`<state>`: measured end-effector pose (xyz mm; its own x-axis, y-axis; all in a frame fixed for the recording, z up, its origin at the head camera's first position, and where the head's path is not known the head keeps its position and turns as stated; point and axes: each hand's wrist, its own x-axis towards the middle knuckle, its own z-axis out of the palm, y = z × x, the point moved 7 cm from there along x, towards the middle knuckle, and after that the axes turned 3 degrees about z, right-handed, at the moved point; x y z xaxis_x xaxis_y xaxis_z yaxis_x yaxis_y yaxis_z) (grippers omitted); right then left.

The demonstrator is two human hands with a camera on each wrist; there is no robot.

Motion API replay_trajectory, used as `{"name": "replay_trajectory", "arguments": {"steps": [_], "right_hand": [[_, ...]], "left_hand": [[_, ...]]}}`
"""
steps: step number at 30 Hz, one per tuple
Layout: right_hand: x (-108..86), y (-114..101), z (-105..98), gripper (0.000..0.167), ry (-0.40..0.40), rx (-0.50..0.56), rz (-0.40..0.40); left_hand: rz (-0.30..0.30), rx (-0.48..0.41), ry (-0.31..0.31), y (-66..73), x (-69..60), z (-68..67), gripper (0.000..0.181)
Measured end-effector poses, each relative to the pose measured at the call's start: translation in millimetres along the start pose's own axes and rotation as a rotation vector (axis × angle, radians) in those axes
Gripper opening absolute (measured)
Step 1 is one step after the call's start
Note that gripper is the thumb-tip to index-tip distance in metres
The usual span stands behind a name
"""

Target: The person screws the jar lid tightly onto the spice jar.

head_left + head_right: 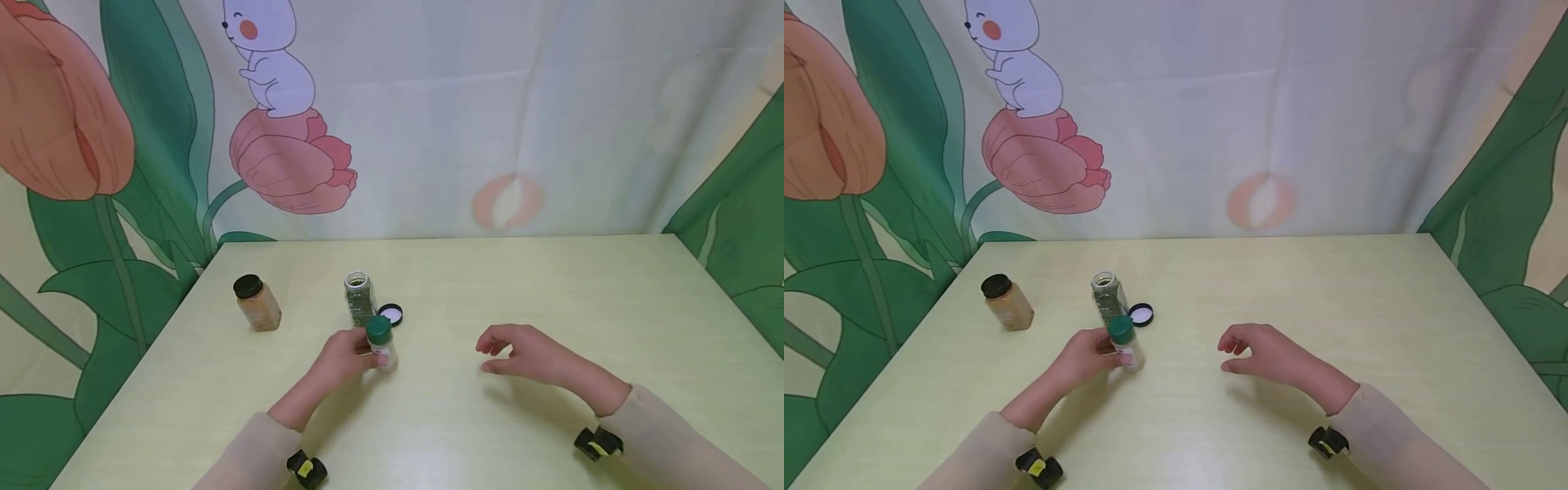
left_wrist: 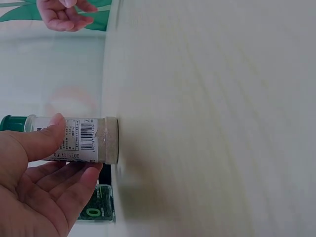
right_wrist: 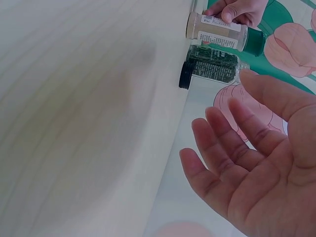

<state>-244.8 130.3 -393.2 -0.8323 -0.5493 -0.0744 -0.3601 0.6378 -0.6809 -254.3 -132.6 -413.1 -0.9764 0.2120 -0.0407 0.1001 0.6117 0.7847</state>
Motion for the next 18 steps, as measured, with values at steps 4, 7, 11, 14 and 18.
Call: {"name": "replay_trajectory", "arguments": {"steps": [4, 7, 11, 14, 18], "right_hand": [[-1.0, -1, -1, 0.025, 0.001, -0.001, 0.002], [-1.3, -1, -2, 0.025, 0.001, 0.001, 0.005], [-1.2, -1, -2, 0.025, 0.000, 0.000, 0.006], [-0.6, 0, -1, 0.024, -0.001, 0.002, 0.008], [0.2, 1, -1, 0.024, -0.009, 0.003, 0.014]], "left_hand": [[-0.024, -0.006, 0.007, -4.7, -2.0, -6.0, 0.036], [-0.033, -0.012, 0.013, -8.7, -2.7, -10.6, 0.038], [-0.032, -0.008, 0.026, -14.8, -2.6, -17.8, 0.039], [-0.040, -0.001, 0.040, -20.2, -1.7, -23.8, 0.039], [-0.057, 0.004, 0.055, -26.5, -0.5, -30.7, 0.039]]}}
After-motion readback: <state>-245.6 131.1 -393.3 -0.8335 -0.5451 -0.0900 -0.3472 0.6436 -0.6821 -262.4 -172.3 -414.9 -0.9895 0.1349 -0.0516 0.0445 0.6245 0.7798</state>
